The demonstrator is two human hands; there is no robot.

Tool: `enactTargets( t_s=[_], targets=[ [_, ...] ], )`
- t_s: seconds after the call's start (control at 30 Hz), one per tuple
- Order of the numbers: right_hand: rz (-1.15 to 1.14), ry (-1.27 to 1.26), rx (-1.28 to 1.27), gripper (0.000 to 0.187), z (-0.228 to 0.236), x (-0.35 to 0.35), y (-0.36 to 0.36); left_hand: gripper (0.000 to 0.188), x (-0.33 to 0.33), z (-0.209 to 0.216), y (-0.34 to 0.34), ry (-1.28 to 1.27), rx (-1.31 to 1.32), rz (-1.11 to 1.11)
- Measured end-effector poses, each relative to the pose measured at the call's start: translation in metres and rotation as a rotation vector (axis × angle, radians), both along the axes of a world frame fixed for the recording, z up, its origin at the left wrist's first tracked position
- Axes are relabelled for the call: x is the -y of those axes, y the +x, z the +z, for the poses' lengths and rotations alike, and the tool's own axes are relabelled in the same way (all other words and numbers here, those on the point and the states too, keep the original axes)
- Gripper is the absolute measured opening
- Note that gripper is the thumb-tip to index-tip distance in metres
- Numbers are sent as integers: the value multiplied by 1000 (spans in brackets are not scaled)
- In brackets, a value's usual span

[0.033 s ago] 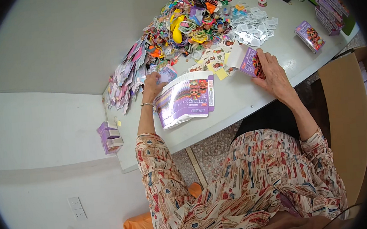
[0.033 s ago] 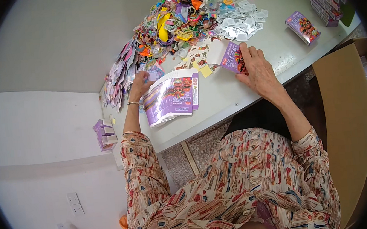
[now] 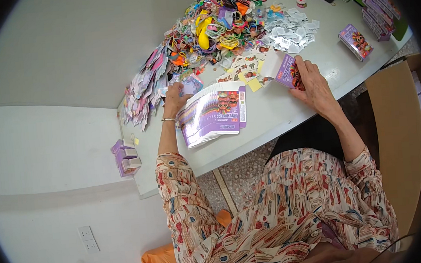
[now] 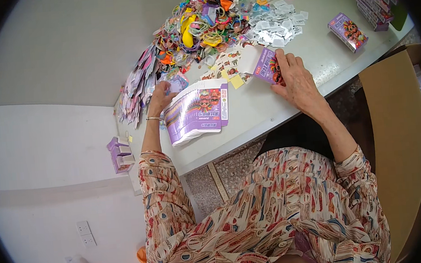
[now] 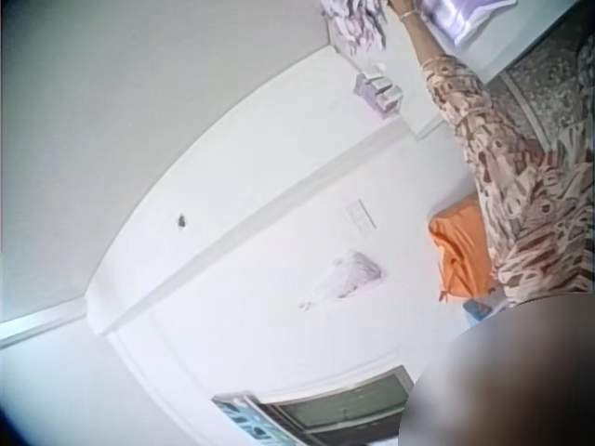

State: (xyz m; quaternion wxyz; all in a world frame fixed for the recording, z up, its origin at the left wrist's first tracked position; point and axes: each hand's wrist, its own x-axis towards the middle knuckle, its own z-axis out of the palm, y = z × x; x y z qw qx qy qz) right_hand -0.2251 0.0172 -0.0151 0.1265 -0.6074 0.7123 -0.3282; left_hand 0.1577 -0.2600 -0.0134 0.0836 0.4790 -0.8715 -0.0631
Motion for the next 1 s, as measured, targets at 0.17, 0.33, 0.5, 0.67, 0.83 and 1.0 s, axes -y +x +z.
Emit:
enactTargets(
  t_s=[0.17, 0.33, 0.5, 0.67, 0.83, 1.0],
  targets=[
    [-7, 14, -8, 89, 5, -1, 0, 49, 2, -6, 6, 37, -201, 148],
    [1, 49, -19, 89, 11, 4, 4, 32, 4, -3, 16, 130, -546, 285],
    [20, 73, 14, 89, 14, 9, 6, 7, -13, 23, -16, 313, -930, 419],
    [59, 82, 52, 88, 24, 17, 16, 7, -16, 45, -16, 333, -1024, 308],
    [57, 61, 37, 86, 22, 22, 20, 10, -42, 68, -61, 427, -1112, 168],
    [80, 27, 3, 82, 15, 25, 29, 32, -93, 86, -135, 523, -1217, 2]
  ],
)
